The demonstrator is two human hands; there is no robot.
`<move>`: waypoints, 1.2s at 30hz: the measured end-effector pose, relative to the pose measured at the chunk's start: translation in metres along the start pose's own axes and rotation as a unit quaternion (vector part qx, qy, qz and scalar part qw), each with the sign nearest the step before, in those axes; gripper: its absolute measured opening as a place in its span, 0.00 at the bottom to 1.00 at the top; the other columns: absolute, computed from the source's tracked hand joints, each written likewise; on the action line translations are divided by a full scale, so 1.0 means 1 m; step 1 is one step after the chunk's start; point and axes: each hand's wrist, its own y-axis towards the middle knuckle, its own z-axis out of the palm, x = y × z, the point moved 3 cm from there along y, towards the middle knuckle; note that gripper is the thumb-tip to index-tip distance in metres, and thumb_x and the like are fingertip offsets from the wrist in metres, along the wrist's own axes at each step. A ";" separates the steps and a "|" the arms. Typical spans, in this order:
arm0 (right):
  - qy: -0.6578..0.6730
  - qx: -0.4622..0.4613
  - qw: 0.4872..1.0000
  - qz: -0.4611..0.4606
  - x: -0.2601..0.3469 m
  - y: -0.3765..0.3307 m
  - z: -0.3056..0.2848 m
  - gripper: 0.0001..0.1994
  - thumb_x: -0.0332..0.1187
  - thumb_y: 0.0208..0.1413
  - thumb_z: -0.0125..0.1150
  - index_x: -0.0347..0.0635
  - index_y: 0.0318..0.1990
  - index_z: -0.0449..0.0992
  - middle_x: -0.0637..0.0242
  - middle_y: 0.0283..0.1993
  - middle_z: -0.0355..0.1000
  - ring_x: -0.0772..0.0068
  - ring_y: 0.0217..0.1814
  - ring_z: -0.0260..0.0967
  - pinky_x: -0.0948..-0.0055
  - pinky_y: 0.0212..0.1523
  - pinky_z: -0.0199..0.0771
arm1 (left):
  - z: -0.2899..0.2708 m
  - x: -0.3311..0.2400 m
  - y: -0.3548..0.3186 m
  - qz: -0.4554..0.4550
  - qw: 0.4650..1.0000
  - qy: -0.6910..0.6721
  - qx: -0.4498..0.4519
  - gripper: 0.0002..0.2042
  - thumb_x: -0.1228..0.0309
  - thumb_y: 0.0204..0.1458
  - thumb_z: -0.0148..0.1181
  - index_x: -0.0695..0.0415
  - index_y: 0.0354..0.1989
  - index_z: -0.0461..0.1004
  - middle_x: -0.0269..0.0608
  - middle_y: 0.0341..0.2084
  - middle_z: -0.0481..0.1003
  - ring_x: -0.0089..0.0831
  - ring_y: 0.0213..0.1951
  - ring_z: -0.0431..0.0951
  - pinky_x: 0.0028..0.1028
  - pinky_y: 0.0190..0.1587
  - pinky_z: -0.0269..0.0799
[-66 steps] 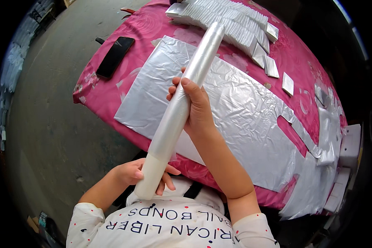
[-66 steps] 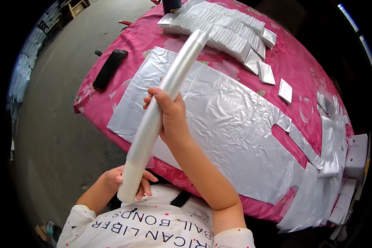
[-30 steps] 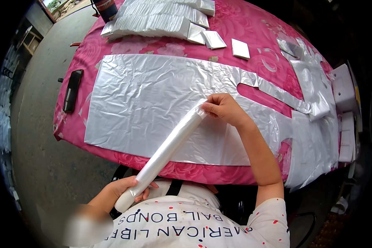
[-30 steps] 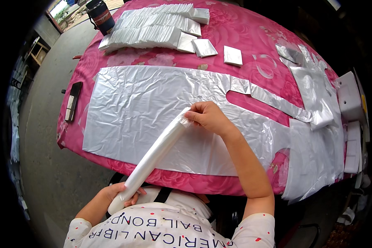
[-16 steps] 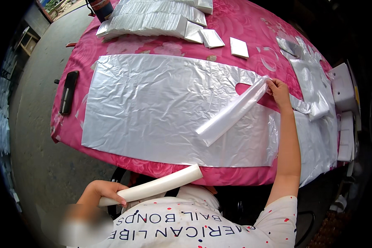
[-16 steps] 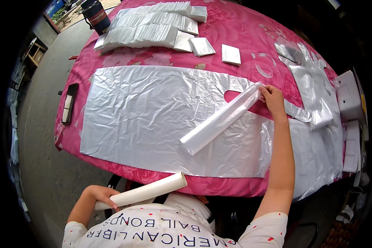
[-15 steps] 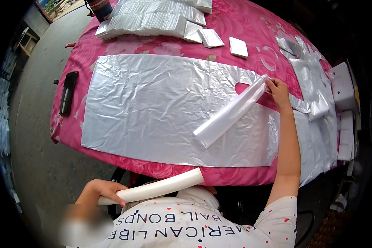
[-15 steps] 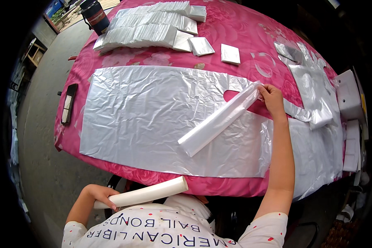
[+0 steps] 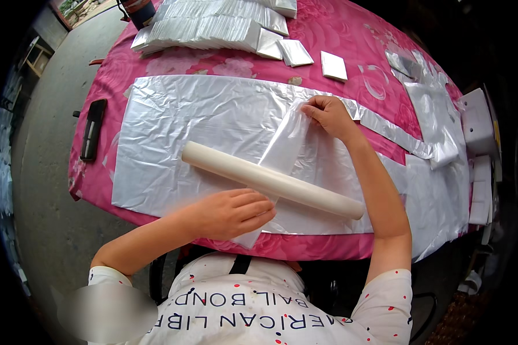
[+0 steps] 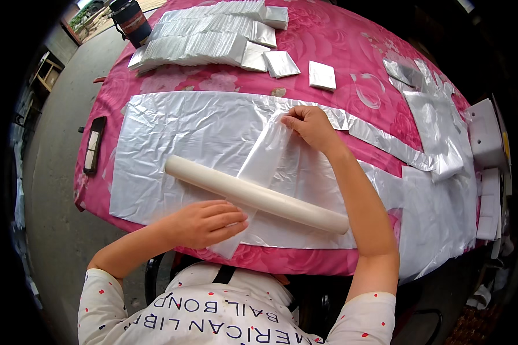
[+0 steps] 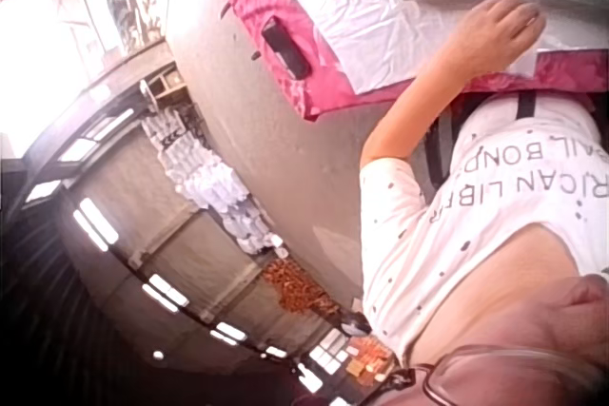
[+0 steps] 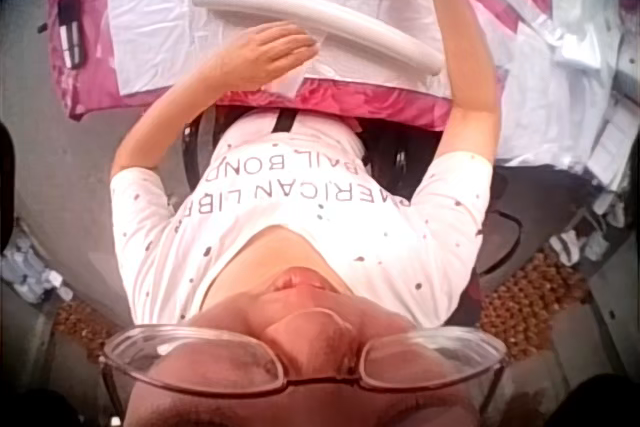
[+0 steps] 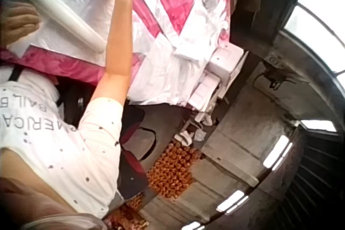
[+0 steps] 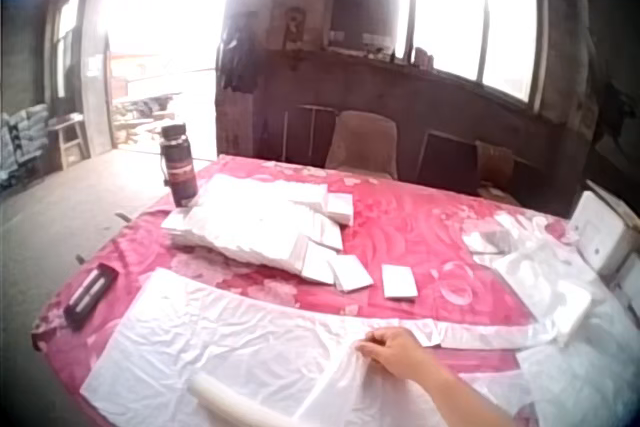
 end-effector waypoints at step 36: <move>-0.336 -0.113 0.908 -0.225 0.029 -0.039 0.022 0.25 0.27 0.40 0.64 0.44 0.52 0.71 0.61 0.43 0.68 0.59 0.51 0.61 0.65 0.54 0.62 | 0.058 -0.078 -0.019 -0.077 0.989 0.090 0.092 0.25 0.65 0.54 0.42 0.60 0.62 0.56 0.45 0.63 0.53 0.37 0.65 0.52 0.37 0.64 0.47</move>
